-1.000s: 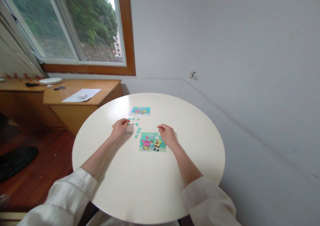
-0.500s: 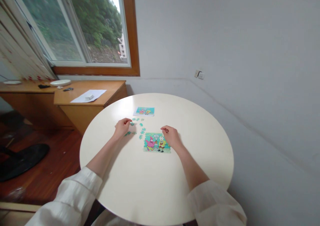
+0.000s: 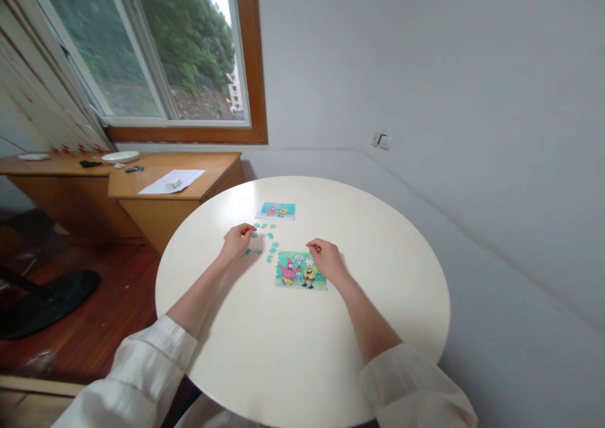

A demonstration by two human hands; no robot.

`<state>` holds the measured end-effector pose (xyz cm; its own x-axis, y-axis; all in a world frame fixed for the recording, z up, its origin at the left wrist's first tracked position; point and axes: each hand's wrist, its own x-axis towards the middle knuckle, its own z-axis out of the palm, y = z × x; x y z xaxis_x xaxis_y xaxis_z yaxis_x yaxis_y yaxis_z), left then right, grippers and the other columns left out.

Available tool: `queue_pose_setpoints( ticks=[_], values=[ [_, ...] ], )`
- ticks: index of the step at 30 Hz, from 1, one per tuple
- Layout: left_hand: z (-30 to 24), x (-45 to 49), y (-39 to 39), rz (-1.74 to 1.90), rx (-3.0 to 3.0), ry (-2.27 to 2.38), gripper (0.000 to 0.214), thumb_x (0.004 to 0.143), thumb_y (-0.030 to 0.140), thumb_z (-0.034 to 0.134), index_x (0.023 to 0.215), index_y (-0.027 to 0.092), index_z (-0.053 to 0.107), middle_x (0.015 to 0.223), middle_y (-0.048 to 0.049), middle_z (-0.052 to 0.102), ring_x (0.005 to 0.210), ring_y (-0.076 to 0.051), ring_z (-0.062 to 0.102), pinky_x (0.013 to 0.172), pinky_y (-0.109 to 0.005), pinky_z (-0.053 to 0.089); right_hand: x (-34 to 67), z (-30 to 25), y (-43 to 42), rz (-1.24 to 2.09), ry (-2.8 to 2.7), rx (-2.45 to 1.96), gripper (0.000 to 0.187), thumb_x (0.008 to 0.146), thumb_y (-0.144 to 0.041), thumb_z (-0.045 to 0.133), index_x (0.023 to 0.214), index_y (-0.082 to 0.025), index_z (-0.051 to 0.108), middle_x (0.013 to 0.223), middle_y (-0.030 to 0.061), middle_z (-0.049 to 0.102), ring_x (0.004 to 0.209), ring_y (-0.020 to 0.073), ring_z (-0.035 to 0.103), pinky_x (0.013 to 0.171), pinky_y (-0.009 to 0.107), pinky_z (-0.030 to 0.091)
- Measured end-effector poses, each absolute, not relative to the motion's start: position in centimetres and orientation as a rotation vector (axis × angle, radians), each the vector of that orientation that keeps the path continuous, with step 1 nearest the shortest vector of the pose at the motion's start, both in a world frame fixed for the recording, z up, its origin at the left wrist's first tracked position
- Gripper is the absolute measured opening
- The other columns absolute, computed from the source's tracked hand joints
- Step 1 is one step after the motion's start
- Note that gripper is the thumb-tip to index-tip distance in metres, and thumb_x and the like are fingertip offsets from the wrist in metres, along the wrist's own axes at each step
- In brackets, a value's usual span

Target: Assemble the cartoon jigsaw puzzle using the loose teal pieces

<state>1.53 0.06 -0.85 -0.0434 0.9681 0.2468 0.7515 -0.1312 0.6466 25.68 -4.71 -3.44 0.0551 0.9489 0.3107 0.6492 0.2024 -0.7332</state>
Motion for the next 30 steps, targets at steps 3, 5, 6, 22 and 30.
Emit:
queue_pose_setpoints(
  ticks=[3, 5, 6, 22, 30],
  values=[
    [-0.9, 1.4, 0.3, 0.980, 1.909, 1.824, 0.025, 0.077, 0.019, 0.041, 0.085, 0.020, 0.065, 0.079, -0.0021, 0.067, 0.080, -0.018, 0.059, 0.080, -0.033, 0.038, 25.7, -3.4, -4.8, 0.468, -1.682, -1.532, 0.021, 0.071, -0.024, 0.047, 0.076, -0.018, 0.066, 0.070, 0.0034, 0.066, 0.064, 0.0150, 0.056, 0.064, 0.028, 0.043],
    [-1.0, 1.3, 0.5, 0.992, 1.906, 1.796, 0.025, 0.077, 0.019, 0.042, 0.085, 0.018, 0.065, 0.079, -0.0028, 0.067, 0.077, -0.017, 0.059, 0.076, -0.031, 0.040, 25.7, -3.4, -4.8, 0.470, -1.685, -1.539, 0.021, 0.071, -0.024, 0.047, 0.077, -0.018, 0.066, 0.071, 0.0037, 0.066, 0.065, 0.0151, 0.056, 0.064, 0.028, 0.043],
    [-1.1, 1.2, 0.6, 0.991, 1.917, 1.766, 0.024, 0.076, 0.020, 0.043, 0.085, 0.017, 0.065, 0.078, -0.0033, 0.067, 0.075, -0.016, 0.058, 0.074, -0.030, 0.041, 25.7, -3.4, -4.8, 0.469, -1.683, -1.542, 0.021, 0.071, -0.024, 0.047, 0.077, -0.018, 0.066, 0.072, 0.0038, 0.067, 0.065, 0.0151, 0.056, 0.065, 0.028, 0.043],
    [-1.2, 2.3, -1.2, 0.560, 2.240, 1.272, 0.028, 0.055, 0.037, 0.071, 0.077, 0.020, 0.069, 0.079, -0.0024, 0.062, 0.072, -0.016, 0.053, 0.069, -0.026, 0.040, 25.8, -3.7, -4.5, 0.469, -1.688, -1.501, 0.021, 0.072, -0.026, 0.047, 0.077, -0.018, 0.066, 0.071, 0.0035, 0.067, 0.066, 0.0151, 0.058, 0.065, 0.028, 0.044],
    [-1.2, 2.6, -1.2, 0.544, 2.217, 1.274, 0.018, 0.056, 0.029, 0.070, 0.071, 0.020, 0.066, 0.072, 0.0004, 0.061, 0.068, -0.015, 0.053, 0.069, -0.025, 0.040, 25.7, -3.4, -4.6, 0.451, -1.690, -1.495, 0.020, 0.073, -0.026, 0.047, 0.076, -0.018, 0.065, 0.069, 0.0025, 0.065, 0.065, 0.0149, 0.056, 0.066, 0.028, 0.044]
  ],
)
